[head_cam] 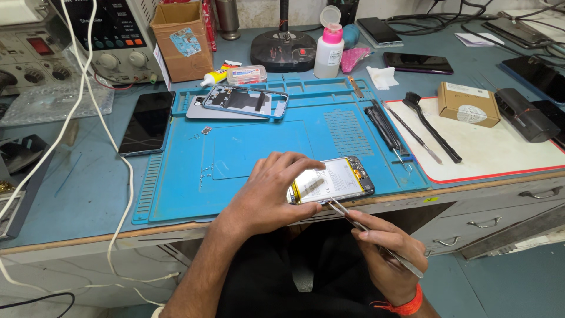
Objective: The person pries open the back of a smartphone on a repair mat, uses a metal tool to work around the battery inside the phone, lifts and repositions the phone, then connects it to a power supply and holds it while it boots to the startup screen.
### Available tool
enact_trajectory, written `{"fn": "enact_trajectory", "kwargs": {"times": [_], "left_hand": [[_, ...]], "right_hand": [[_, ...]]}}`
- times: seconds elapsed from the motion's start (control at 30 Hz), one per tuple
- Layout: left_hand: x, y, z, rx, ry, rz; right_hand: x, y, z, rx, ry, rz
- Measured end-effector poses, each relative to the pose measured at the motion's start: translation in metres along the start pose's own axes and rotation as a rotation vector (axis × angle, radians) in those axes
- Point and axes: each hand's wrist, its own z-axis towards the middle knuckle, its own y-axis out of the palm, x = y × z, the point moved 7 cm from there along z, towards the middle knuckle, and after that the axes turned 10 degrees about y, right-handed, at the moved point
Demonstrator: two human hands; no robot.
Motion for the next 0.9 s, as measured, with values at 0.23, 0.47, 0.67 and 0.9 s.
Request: {"fn": "enact_trajectory", "kwargs": {"times": [0.23,0.47,0.67,0.9], "left_hand": [[0.0015,0.0013,0.001,-0.005,-0.051,0.039],[0.0029,0.0019,0.0014,-0.013,-0.065,0.058],[0.0028,0.0018,0.0024,-0.011,-0.058,0.058],[0.0041,-0.0001,0.0006,-0.004,-0.045,0.045]], "right_hand": [[-0.0011,-0.0029,-0.0003,-0.008,-0.002,0.028],[-0.0026,-0.0027,0.0009,0.003,0.0,0.022],[-0.0031,-0.0006,0.0021,-0.001,-0.002,0.013],[-0.0027,-0.0011,0.002,0.006,0.014,0.009]]}}
